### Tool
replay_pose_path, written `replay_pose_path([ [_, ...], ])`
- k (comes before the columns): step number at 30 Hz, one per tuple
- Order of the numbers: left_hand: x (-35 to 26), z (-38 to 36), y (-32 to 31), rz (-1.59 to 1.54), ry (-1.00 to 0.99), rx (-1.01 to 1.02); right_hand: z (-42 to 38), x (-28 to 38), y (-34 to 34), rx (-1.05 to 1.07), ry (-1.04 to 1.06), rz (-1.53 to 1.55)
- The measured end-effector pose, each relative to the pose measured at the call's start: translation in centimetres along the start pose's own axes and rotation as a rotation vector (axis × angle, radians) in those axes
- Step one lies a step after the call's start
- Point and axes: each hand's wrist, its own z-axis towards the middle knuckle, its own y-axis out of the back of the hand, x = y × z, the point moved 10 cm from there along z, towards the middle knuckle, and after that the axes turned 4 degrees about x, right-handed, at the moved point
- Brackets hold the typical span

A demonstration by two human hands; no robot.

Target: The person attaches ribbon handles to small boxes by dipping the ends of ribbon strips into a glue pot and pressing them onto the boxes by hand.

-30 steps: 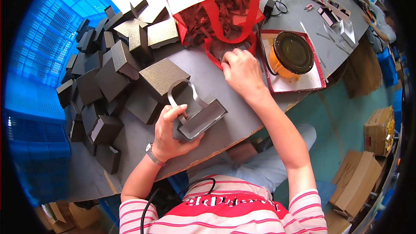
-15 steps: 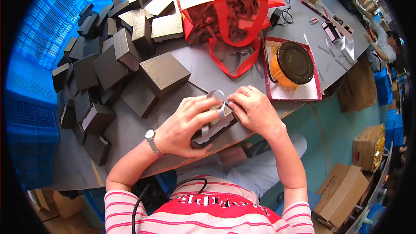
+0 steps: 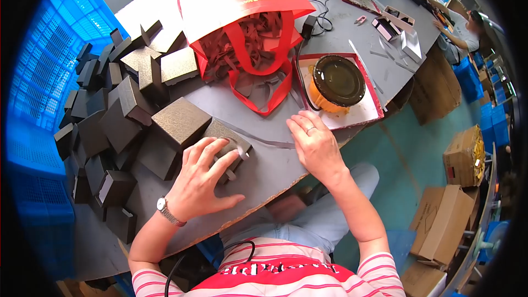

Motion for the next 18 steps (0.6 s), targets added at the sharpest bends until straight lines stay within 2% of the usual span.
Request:
replay_pose_path([
  [5, 0.2, 1.7, 4.5, 0.015, -0.129, -0.261, -0.3, -1.4, -0.6, 0.024, 0.015, -0.107],
  [7, 1.3, 3.6, 6.6, 0.122, -0.154, -0.405, 0.1, -2.4, -0.2, 0.012, -0.019, -0.148],
  [9, 3.2, 6.1, 8.1, 0.205, -0.147, -0.468, 0.3, -3.3, -0.3, 0.008, -0.035, -0.170],
  [14, 9.7, 13.5, 8.8, 0.430, -0.111, -0.451, 0.7, -3.1, -0.2, -0.039, -0.046, -0.169],
  [15, 11.3, 15.0, 8.7, 0.415, -0.088, -0.413, 0.9, -3.0, -0.1, -0.074, -0.064, -0.144],
  [17, 13.5, 17.5, 8.8, 0.238, -0.191, -0.384, 2.5, 0.0, 1.2, -0.141, -0.016, -0.028],
  [18, 13.4, 17.9, 8.9, 0.253, -0.179, -0.393, 4.0, 1.9, 1.3, -0.146, 0.064, 0.033],
])
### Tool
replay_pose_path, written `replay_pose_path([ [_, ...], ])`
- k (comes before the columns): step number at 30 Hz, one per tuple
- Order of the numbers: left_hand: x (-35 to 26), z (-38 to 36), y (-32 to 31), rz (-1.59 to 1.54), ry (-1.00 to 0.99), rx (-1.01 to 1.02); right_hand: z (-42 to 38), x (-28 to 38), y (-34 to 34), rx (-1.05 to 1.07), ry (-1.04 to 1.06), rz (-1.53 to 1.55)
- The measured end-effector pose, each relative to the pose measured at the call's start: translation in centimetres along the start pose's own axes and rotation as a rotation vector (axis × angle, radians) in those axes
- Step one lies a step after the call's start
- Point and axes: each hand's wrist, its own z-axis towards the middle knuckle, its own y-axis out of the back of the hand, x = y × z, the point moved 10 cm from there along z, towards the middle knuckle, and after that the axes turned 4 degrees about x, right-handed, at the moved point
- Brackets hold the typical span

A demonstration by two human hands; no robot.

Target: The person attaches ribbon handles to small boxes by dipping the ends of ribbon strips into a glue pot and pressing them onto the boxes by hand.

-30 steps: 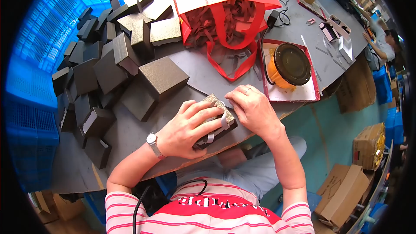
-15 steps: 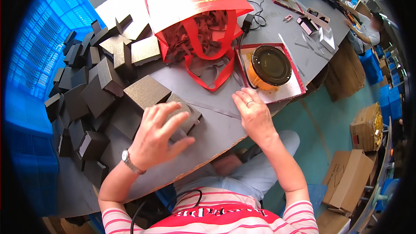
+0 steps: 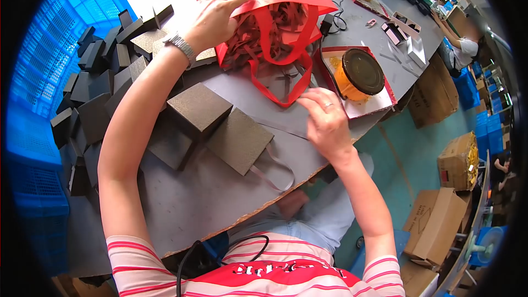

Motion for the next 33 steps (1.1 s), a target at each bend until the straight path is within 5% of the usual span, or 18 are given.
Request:
replay_pose_path([
  [4, -0.2, 0.6, -1.0, -0.080, 0.016, -0.015, 8.8, 1.1, -2.3, -0.130, 0.010, 0.276],
  [7, -0.4, 0.7, -0.5, -0.198, 0.094, 0.057, 13.8, -0.5, -8.0, 0.102, -0.005, 0.589],
  [10, 0.1, 1.1, 1.0, -0.251, 0.066, -0.004, 16.5, -1.5, -9.0, -0.125, -0.056, 0.354],
  [13, -0.8, 1.1, 2.2, -0.114, 0.017, -0.045, 19.4, -5.0, -11.0, -0.052, -0.158, 0.137],
  [15, -0.3, 0.6, 1.3, -0.104, 0.069, 0.029, 21.3, -8.6, -11.9, -0.325, -0.229, 0.172],
  [17, -0.6, -0.1, 0.1, -0.074, 0.114, 0.137, 23.3, -10.9, -12.1, -0.330, -0.215, 1.047],
  [33, 1.1, -1.0, -2.6, -0.057, 0.193, 0.176, 23.1, -15.2, -15.0, -0.265, -0.301, 0.171],
])
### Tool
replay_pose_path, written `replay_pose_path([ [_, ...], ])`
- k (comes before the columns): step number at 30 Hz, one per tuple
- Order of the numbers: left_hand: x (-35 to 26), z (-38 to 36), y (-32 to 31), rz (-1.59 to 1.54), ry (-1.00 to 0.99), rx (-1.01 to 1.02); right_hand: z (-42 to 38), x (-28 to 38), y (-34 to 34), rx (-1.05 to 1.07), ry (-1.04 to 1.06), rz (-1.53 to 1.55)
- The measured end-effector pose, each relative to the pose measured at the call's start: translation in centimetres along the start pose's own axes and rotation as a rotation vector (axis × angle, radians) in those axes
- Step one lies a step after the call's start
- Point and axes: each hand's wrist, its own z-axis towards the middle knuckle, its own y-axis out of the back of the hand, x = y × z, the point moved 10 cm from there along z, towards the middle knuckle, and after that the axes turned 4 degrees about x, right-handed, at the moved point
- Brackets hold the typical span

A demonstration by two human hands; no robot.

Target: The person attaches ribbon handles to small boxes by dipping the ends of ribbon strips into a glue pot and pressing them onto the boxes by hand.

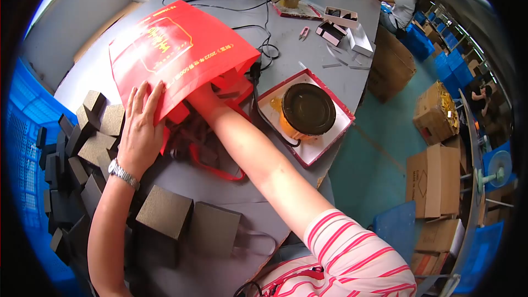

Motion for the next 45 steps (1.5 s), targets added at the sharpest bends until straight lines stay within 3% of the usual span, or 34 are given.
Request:
replay_pose_path([
  [7, 0.4, 0.1, -0.5, 0.007, -0.030, -0.036, -6.5, 2.2, -1.1, 0.157, 0.102, -0.048],
  [9, 0.0, -0.1, 0.2, 0.006, -0.060, -0.090, -8.8, 3.2, 0.4, 0.508, -0.116, -0.134],
  [11, -0.3, -0.4, 0.5, -0.016, -0.088, -0.142, -10.9, 3.2, 1.5, 0.578, -0.217, -0.130],
  [14, -0.4, -0.7, 0.2, 0.025, -0.099, -0.117, -12.6, 5.2, 3.8, 0.676, -0.115, -0.075],
  [18, -2.3, -1.3, 0.2, 0.063, -0.173, -0.135, -13.5, 7.4, 7.8, 0.851, -0.191, -0.079],
  [23, -1.8, -0.3, -2.7, 0.117, -0.215, -0.162, -14.8, 7.7, 13.3, 0.509, -0.049, 0.229],
  [26, -1.2, 0.5, -4.1, 0.216, -0.166, -0.182, -16.8, 8.7, 17.6, 0.266, 0.096, 0.246],
  [29, -0.2, 1.4, -5.7, 0.233, -0.156, -0.190, -20.7, 8.2, 19.2, 0.334, -0.049, 0.397],
  [34, -0.5, 2.6, -6.5, 0.246, -0.164, -0.164, -25.5, 7.9, 19.1, 0.424, -0.001, 0.215],
  [39, -2.0, 0.0, -4.3, 0.374, 0.132, -0.013, -25.5, 9.2, 17.3, 0.415, 0.032, 0.125],
  [42, -5.0, -3.6, 0.4, 0.214, -0.078, -0.227, -25.7, 9.3, 16.8, 0.418, 0.042, 0.110],
  [45, -10.5, -8.6, 4.4, 0.005, -0.248, -0.240, -25.9, 8.8, 16.5, 0.423, 0.058, 0.152],
])
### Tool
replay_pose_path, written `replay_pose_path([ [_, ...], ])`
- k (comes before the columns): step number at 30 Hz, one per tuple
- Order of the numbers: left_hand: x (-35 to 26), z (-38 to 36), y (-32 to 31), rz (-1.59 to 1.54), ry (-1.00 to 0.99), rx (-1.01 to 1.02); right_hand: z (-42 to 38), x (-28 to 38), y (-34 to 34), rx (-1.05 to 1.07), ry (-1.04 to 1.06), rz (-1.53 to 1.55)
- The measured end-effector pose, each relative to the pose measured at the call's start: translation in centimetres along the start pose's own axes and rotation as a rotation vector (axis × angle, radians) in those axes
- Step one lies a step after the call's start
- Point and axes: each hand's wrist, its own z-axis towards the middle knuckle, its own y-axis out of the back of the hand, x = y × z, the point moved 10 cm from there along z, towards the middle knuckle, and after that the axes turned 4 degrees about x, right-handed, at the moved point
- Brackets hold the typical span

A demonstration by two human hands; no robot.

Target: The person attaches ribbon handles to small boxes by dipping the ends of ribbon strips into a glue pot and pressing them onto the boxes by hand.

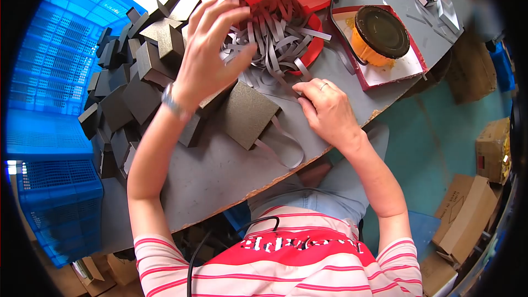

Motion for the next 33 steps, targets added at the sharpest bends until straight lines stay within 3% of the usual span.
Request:
replay_pose_path([
  [2, -3.1, -2.3, 1.1, -0.069, 0.057, 0.060, -0.1, 0.0, 0.2, -0.018, 0.004, 0.042],
  [5, -6.0, -5.5, 0.4, -0.217, 0.111, 0.132, -0.6, -1.9, 0.3, 0.049, -0.342, 0.566],
  [6, -7.0, -6.2, -0.1, -0.277, 0.127, 0.171, -0.7, -1.9, 0.3, 0.047, -0.344, 0.561],
  [8, -9.2, -7.2, -1.2, -0.376, 0.138, 0.168, -1.6, -2.3, -1.0, 0.019, -0.446, 1.162],
  [9, -10.0, -7.4, -1.5, -0.434, 0.165, 0.136, -1.8, -1.8, -1.1, 0.025, -0.460, 1.277],
  [12, -10.4, -8.5, -3.9, -0.756, 0.414, 0.140, -2.5, -0.7, -0.5, -0.098, -0.438, 1.313],
  [13, -11.0, -8.6, -4.1, -0.757, 0.412, 0.137, -3.0, -0.9, -0.3, -0.176, -0.426, 1.303],
  [15, -11.0, -10.7, -7.1, -1.351, 0.721, 0.113, -4.0, -0.5, 0.5, -0.275, -0.391, 1.200],
  [16, -11.6, -10.7, -7.4, -1.435, 0.730, 0.067, -4.4, 0.0, 0.7, -0.306, -0.356, 1.207],
  [21, -12.3, -12.4, -8.0, -1.344, 0.784, 0.100, -6.5, 0.5, -0.2, -0.317, -0.382, 1.227],
  [23, -12.3, -13.3, -8.2, -1.463, 0.859, 0.061, -7.5, 0.1, -0.6, -0.285, -0.438, 1.199],
  [25, -12.4, -14.1, -8.2, -1.534, 0.920, 0.108, -7.8, 1.6, 2.6, -0.371, -0.230, 0.717],
  [26, -12.6, -14.4, -8.6, -1.609, 0.977, 0.148, -7.9, 4.0, 5.0, -0.370, -0.001, 0.381],
  [29, -13.3, -14.5, -8.8, -1.707, 0.973, 0.138, -9.2, 7.0, 5.5, -0.233, 0.297, 0.315],
  [33, -15.3, -15.1, -9.2, -1.856, 1.037, 0.115, -10.4, 7.9, 5.9, -0.168, 0.343, 0.290],
])
